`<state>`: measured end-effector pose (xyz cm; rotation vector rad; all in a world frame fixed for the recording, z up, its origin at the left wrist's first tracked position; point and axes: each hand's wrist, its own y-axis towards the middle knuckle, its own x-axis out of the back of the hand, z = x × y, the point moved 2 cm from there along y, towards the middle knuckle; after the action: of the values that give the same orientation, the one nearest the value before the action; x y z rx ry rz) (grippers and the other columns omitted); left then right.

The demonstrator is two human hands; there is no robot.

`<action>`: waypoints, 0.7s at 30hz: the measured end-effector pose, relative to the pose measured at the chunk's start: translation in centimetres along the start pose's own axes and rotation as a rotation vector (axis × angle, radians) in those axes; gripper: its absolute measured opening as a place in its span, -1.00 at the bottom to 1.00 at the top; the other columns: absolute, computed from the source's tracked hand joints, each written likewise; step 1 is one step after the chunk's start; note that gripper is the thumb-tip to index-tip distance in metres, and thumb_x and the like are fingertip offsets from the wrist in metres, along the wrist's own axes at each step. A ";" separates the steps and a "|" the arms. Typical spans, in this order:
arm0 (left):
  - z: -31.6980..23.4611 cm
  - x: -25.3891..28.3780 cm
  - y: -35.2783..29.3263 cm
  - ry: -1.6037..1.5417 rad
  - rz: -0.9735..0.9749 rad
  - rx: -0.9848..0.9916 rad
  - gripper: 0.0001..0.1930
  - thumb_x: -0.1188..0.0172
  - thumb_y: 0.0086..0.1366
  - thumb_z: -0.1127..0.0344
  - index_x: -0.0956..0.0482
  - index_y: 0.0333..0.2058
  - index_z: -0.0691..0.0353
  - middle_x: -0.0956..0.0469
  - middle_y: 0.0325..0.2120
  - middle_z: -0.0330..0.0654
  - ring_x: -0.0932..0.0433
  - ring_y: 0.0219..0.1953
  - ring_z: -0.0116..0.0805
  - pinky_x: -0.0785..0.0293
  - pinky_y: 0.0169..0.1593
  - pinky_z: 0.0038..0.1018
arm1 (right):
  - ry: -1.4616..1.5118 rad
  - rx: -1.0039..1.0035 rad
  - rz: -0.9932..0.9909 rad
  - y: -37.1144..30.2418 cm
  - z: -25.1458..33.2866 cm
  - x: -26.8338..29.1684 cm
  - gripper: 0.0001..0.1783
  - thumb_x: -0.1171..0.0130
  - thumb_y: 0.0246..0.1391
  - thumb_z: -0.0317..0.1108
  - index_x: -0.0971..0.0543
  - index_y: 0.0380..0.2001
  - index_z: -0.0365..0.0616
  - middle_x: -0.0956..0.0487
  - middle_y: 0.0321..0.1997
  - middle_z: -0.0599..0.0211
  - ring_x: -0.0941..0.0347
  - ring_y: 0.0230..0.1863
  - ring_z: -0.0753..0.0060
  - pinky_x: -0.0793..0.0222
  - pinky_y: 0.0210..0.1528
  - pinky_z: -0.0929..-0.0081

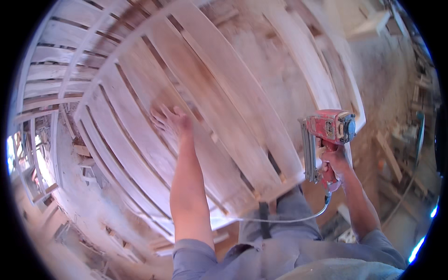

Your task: The person assembles a wooden structure by placing planks onto a frame and securing them with a nail gun. They also use an angle grinder to smooth the edges of a plank before fitting it into the assembly.

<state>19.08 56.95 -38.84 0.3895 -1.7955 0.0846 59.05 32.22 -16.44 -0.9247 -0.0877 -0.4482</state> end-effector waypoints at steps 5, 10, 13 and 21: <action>-1.0 0.6 4.1 0.081 0.034 0.084 -0.44 0.10 0.39 0.09 -0.33 0.30 0.17 0.02 0.43 0.12 0.13 0.47 0.13 0.20 0.46 0.02 | -0.084 0.165 0.099 10.6 13.1 -6.6 -0.65 -0.19 -0.13 -0.57 -0.53 -0.17 -0.28 -0.38 -0.71 0.41 -0.31 -0.79 0.56 -0.20 -0.75 0.54; -1.4 0.7 3.8 0.119 0.063 0.099 -0.45 0.04 0.35 0.15 -0.34 0.29 0.16 0.04 0.43 0.12 0.13 0.47 0.18 0.19 0.45 0.09 | -0.193 0.351 0.255 21.6 26.3 -14.5 -0.86 -0.17 -0.08 -0.47 -0.52 -0.36 -0.19 -0.41 -0.72 0.41 -0.31 -0.78 0.54 -0.20 -0.76 0.47; -1.8 1.0 4.1 0.091 0.064 0.091 -0.45 -0.02 0.31 0.18 -0.36 0.27 0.15 0.05 0.44 0.08 0.14 0.47 0.17 0.18 0.44 0.10 | -0.412 0.425 0.296 26.5 34.0 -19.5 -0.88 -0.14 -0.07 -0.42 -0.46 -0.61 -0.17 -0.41 -0.75 0.34 -0.34 -0.78 0.50 -0.26 -0.72 0.43; -2.0 1.5 4.5 0.083 0.061 0.100 -0.48 -0.09 0.27 0.22 -0.42 0.20 0.17 0.05 0.45 0.04 0.13 0.47 0.13 0.15 0.43 0.07 | -0.702 0.549 0.329 33.1 41.6 -27.7 -0.77 -0.07 -0.24 -0.42 -0.43 -0.86 -0.24 -0.40 -0.84 0.24 -0.36 -0.85 0.32 -0.24 -0.77 0.40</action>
<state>19.27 61.36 -36.20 0.3971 -1.7258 0.2311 52.37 91.38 -23.41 -0.4995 -0.6556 0.2224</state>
